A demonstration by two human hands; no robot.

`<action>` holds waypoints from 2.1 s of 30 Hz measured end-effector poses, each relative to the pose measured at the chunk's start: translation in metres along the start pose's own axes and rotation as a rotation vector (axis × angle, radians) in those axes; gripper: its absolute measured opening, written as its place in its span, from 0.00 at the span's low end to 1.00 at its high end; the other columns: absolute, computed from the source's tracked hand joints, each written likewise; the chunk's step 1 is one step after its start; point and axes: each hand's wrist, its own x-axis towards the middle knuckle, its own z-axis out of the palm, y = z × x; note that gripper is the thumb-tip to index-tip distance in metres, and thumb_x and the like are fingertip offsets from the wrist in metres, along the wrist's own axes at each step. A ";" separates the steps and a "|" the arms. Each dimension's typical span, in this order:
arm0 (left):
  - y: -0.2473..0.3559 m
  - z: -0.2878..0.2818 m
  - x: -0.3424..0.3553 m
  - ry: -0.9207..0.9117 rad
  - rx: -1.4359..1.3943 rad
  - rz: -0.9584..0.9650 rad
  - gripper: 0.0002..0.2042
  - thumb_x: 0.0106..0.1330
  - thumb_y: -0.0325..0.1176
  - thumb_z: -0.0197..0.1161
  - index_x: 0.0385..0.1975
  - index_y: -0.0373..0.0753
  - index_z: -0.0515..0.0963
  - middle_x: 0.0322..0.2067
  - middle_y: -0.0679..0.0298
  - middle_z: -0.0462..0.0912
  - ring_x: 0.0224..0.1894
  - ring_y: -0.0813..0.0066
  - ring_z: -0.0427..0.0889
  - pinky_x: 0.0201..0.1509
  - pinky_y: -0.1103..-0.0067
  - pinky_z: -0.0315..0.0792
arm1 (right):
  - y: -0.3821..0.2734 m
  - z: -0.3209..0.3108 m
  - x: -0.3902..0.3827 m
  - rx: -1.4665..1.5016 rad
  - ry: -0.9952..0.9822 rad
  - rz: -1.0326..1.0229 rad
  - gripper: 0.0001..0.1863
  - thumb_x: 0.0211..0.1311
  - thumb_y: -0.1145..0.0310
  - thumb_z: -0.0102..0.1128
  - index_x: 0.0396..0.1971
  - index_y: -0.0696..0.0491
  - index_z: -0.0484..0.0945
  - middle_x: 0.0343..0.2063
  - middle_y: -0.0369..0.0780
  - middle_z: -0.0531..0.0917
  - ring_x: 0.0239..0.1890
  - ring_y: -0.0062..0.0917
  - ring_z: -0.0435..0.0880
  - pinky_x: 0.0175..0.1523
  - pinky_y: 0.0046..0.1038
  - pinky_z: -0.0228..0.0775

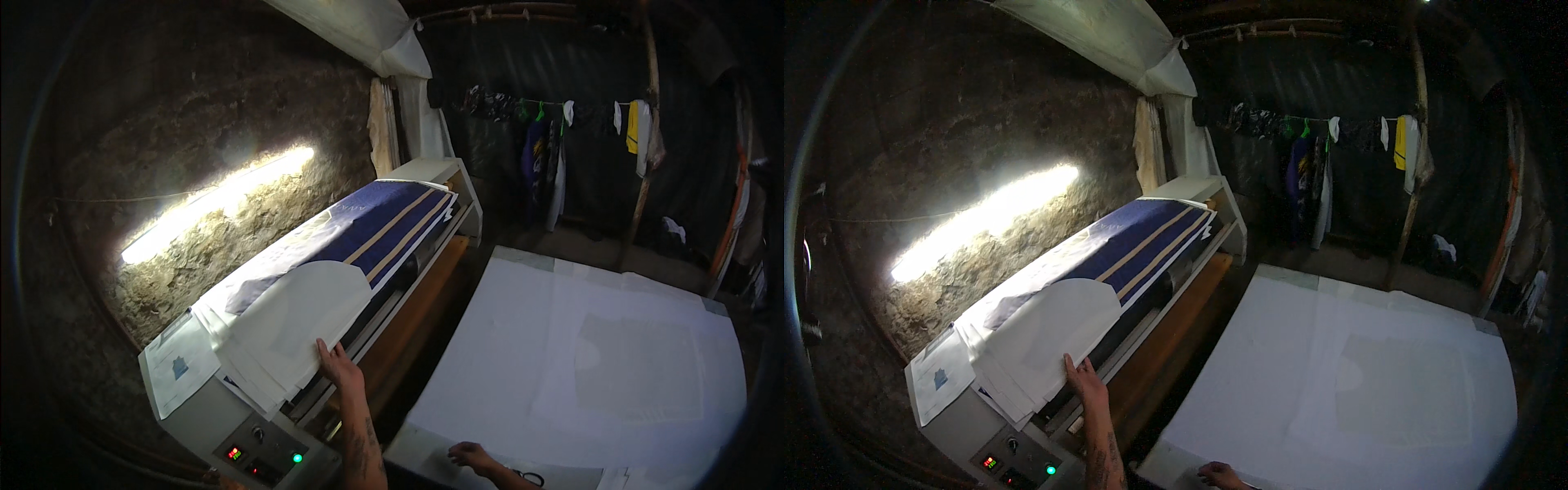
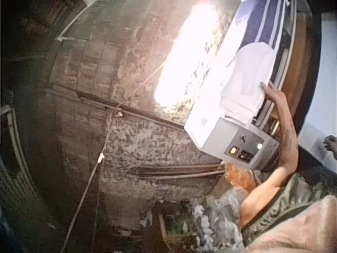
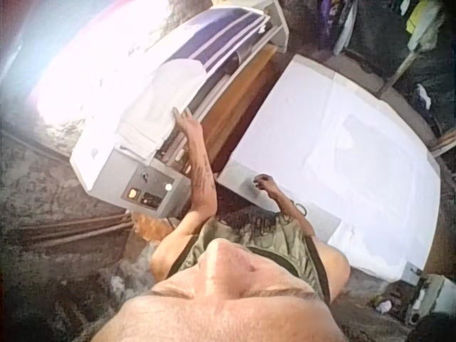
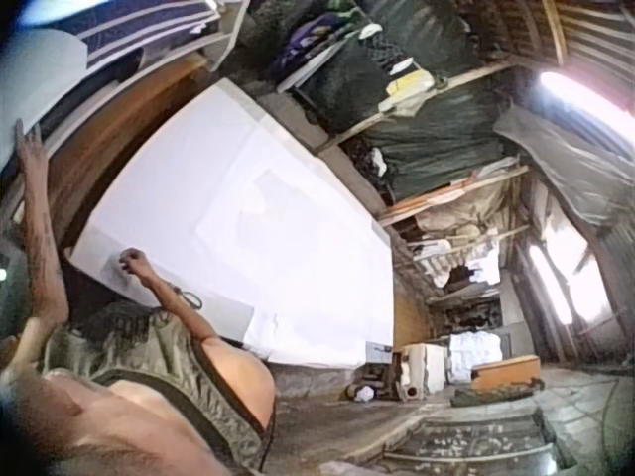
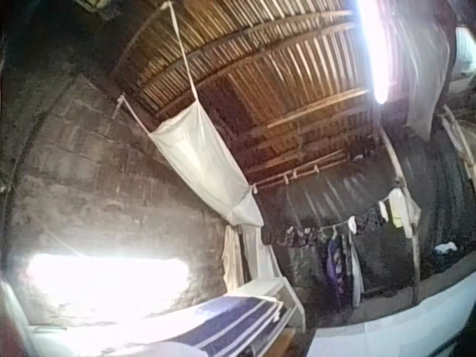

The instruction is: The person lays a large white sheet on a table, places a printed jersey template on top, and uses scissors to cut the sheet around the template. The person then removes the template and folds the cut sheet.

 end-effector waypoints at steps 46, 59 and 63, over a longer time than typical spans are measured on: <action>-0.119 -0.219 -0.247 -0.741 1.448 -0.116 0.17 0.62 0.33 0.59 0.50 0.38 0.71 0.51 0.55 0.74 0.53 0.55 0.72 0.59 0.64 0.64 | 0.013 -0.145 -0.083 -0.949 0.417 -0.351 0.12 0.58 0.65 0.58 0.39 0.54 0.78 0.38 0.46 0.81 0.38 0.38 0.81 0.45 0.36 0.73; -0.134 -0.234 -0.302 -1.199 2.025 0.283 0.23 0.66 0.41 0.51 0.57 0.34 0.66 0.64 0.50 0.57 0.68 0.54 0.52 0.70 0.58 0.45 | 0.079 -0.219 -0.164 -1.465 0.314 -0.678 0.21 0.61 0.62 0.52 0.53 0.52 0.68 0.54 0.47 0.70 0.56 0.40 0.68 0.58 0.43 0.59; -0.131 -0.237 -0.304 -1.151 1.980 0.355 0.23 0.66 0.42 0.51 0.57 0.34 0.66 0.63 0.49 0.59 0.66 0.53 0.55 0.69 0.58 0.48 | 0.070 -0.203 -0.178 -1.363 0.357 -0.846 0.15 0.61 0.64 0.52 0.46 0.53 0.71 0.51 0.46 0.71 0.53 0.41 0.69 0.57 0.43 0.57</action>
